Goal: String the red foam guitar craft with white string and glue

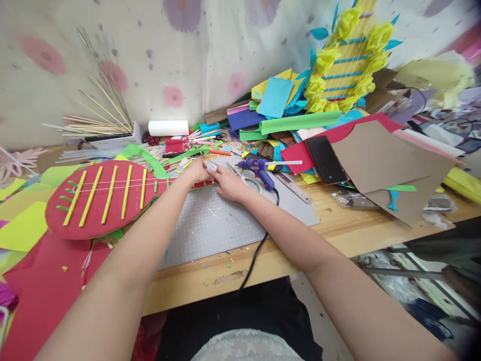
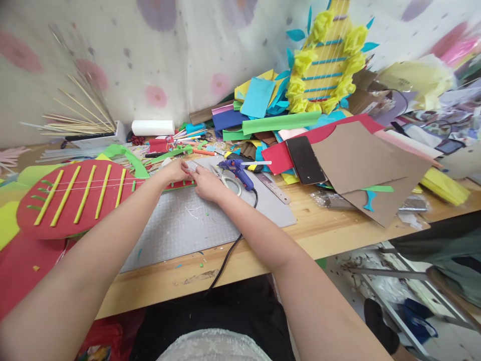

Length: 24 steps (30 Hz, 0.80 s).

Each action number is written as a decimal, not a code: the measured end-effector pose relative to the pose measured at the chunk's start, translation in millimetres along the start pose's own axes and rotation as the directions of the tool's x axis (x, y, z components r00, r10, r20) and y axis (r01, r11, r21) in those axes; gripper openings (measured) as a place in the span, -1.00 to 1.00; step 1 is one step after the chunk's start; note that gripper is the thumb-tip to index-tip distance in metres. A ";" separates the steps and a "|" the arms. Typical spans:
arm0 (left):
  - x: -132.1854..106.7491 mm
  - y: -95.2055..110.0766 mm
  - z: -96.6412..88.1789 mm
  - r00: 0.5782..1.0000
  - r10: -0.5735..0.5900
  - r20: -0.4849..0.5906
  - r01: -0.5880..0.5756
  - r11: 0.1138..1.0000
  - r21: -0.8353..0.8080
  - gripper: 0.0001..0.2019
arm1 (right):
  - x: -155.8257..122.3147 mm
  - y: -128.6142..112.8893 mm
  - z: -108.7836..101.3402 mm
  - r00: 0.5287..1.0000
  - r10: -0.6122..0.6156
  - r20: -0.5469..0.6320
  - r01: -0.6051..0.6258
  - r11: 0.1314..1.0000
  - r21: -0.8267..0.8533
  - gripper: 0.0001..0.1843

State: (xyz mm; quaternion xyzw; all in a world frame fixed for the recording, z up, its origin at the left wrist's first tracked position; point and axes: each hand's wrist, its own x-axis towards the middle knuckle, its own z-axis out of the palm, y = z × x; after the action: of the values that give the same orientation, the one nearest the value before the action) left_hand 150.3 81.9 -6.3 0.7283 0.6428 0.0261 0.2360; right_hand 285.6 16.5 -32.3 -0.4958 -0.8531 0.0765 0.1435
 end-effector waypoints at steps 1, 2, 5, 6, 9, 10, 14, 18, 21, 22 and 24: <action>-0.1 0.4 -0.2 1.000 -0.003 -0.004 0.003 1.000 0.013 -0.51 | 0.2 -0.2 -0.2 1.000 -0.001 0.006 0.001 1.000 0.001 -0.48; -0.2 0.8 -0.5 1.000 -0.003 -0.005 0.003 1.000 0.025 -0.51 | 0.6 -0.4 -0.4 1.000 -0.002 0.009 0.002 1.000 0.004 -0.47; -0.3 2.2 -1.3 1.000 0.005 0.003 -0.005 0.999 0.049 -0.52 | 1.9 -0.5 -1.0 1.000 -0.014 0.015 0.014 1.000 0.011 -0.45; -0.2 2.4 -1.4 1.000 0.006 0.003 -0.007 0.999 0.050 -0.52 | 2.3 -0.4 -1.1 1.000 -0.020 0.016 0.020 1.000 0.007 -0.45; 0.0 2.2 -1.5 1.000 0.010 0.004 -0.010 0.999 0.044 -0.51 | 3.8 0.2 -1.4 0.999 -0.032 0.025 0.032 0.999 -0.013 -0.46; 0.0 1.9 -1.4 1.000 0.015 0.005 -0.015 0.999 0.039 -0.51 | 4.2 0.5 -1.4 0.999 -0.031 0.028 0.032 0.999 -0.020 -0.47; -0.5 0.7 -1.7 1.000 0.022 -0.004 -0.022 0.999 0.039 -0.46 | 5.4 1.2 -1.8 0.999 -0.027 0.032 0.028 0.999 -0.036 -0.49; -2.2 2.0 -2.8 1.000 0.020 -0.015 -0.019 0.998 0.056 -0.47 | 5.7 1.4 -0.8 0.999 -0.024 0.035 0.025 0.999 -0.032 -0.51; -4.1 4.0 -4.1 1.000 0.021 -0.012 -0.020 0.997 0.068 -0.48 | 6.3 3.0 2.5 1.000 0.001 0.026 0.000 1.000 -0.016 -0.50; -4.5 4.4 -4.4 1.000 0.018 -0.008 -0.018 0.998 0.067 -0.48 | 6.6 4.0 3.9 1.000 0.006 0.021 -0.006 1.000 -0.009 -0.49; -4.5 3.9 -4.4 1.000 0.016 0.010 -0.016 0.999 0.046 -0.49 | 6.7 6.2 6.9 1.000 0.005 0.008 -0.005 1.000 0.015 -0.48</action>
State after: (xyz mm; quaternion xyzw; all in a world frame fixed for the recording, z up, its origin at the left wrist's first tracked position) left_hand 151.6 78.8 0.3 0.7388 0.6363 0.0094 0.2219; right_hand 285.4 25.5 -39.4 -0.4966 -0.8518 0.0852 0.1435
